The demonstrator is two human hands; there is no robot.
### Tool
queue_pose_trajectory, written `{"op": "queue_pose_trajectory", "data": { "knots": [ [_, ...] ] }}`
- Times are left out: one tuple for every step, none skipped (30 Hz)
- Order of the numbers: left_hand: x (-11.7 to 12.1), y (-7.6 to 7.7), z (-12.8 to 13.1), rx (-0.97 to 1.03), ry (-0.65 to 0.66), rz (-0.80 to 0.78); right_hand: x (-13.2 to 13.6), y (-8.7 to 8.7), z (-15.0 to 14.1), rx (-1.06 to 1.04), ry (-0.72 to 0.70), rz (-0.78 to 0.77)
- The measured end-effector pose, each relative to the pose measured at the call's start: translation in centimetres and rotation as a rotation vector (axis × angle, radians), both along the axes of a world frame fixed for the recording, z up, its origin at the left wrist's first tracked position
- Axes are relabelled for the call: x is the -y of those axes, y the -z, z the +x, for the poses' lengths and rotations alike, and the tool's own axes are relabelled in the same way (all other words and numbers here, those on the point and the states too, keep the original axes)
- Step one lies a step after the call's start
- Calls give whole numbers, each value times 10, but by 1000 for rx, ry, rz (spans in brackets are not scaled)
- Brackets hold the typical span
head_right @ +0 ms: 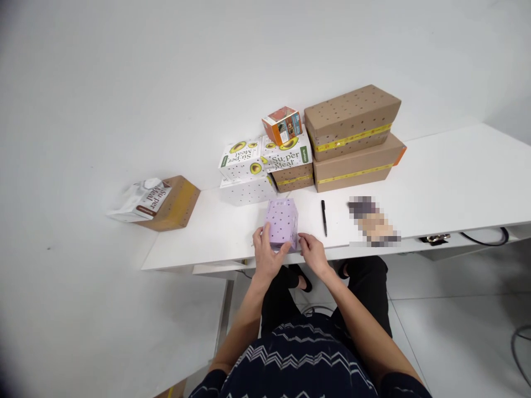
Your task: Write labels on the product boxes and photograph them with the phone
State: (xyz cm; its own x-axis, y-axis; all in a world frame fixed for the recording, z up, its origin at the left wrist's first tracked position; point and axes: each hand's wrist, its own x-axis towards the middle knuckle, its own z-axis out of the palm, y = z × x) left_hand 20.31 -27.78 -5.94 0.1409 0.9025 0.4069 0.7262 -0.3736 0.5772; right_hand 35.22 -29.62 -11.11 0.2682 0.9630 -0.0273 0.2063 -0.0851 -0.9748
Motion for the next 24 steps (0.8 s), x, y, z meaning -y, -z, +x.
{"op": "queue_pose_trajectory", "data": {
  "knots": [
    [0, 0, -1, 11, 17, -12, 1, 0, 0, -39, -2, -13],
    [-1, -1, -3, 24, 34, -24, 1, -1, 0, -63, 1, -18],
    [-1, -2, -4, 38, 50, -34, 2, -1, -1, -74, 5, -17],
    [-1, -3, -5, 51, 64, -40, 2, -2, -1, -75, 10, -14],
    [0, -3, -5, 68, 74, -41, 3, -3, -1, -73, 12, -13],
    [1, -2, -5, 92, 81, -42, 3, -4, -1, -70, 13, -17],
    [1, -1, -5, 132, 82, -49, 3, -6, -1, -67, 12, -26],
    [2, 0, -5, 191, 76, -66, 3, -7, 0, -68, 9, -38],
    [2, 3, -5, 265, 65, -95, 4, -9, 1, -70, 5, -49],
    [3, 5, -5, 347, 50, -133, 4, -10, 2, -74, 1, -56],
    [3, 7, -5, 424, 34, -173, 5, -11, 2, -81, -3, -59],
    [3, 9, -6, 484, 22, -209, 5, -12, 3, -88, -6, -58],
    [4, 11, -7, 524, 17, -232, 6, -12, 4, -94, -9, -54],
    [4, 13, -7, 544, 19, -242, 6, -12, 4, -96, -10, -50],
    [4, 14, -8, 552, 24, -244, 6, -13, 4, -97, -11, -48],
    [4, 15, -8, 553, 30, -241, 6, -14, 4, -98, -13, -50],
    [4, 15, -8, 550, 34, -234, 6, -14, 5, -99, -16, -55],
    [4, 15, -8, 546, 34, -224, 6, -16, 5, -100, -21, -60],
    [4, 15, -8, 541, 31, -213, 5, -17, 5, -101, -28, -65],
    [4, 15, -8, 534, 30, -203, 5, -19, 5, -101, -36, -69],
    [4, 15, -8, 528, 30, -194, 5, -20, 5, -99, -45, -70],
    [4, 15, -7, 524, 30, -185, 5, -21, 5, -96, -50, -72],
    [4, 15, -7, 522, 30, -178, 5, -22, 5, -92, -53, -75],
    [4, 15, -7, 521, 29, -172, 5, -23, 5, -86, -52, -77]
  ]
}}
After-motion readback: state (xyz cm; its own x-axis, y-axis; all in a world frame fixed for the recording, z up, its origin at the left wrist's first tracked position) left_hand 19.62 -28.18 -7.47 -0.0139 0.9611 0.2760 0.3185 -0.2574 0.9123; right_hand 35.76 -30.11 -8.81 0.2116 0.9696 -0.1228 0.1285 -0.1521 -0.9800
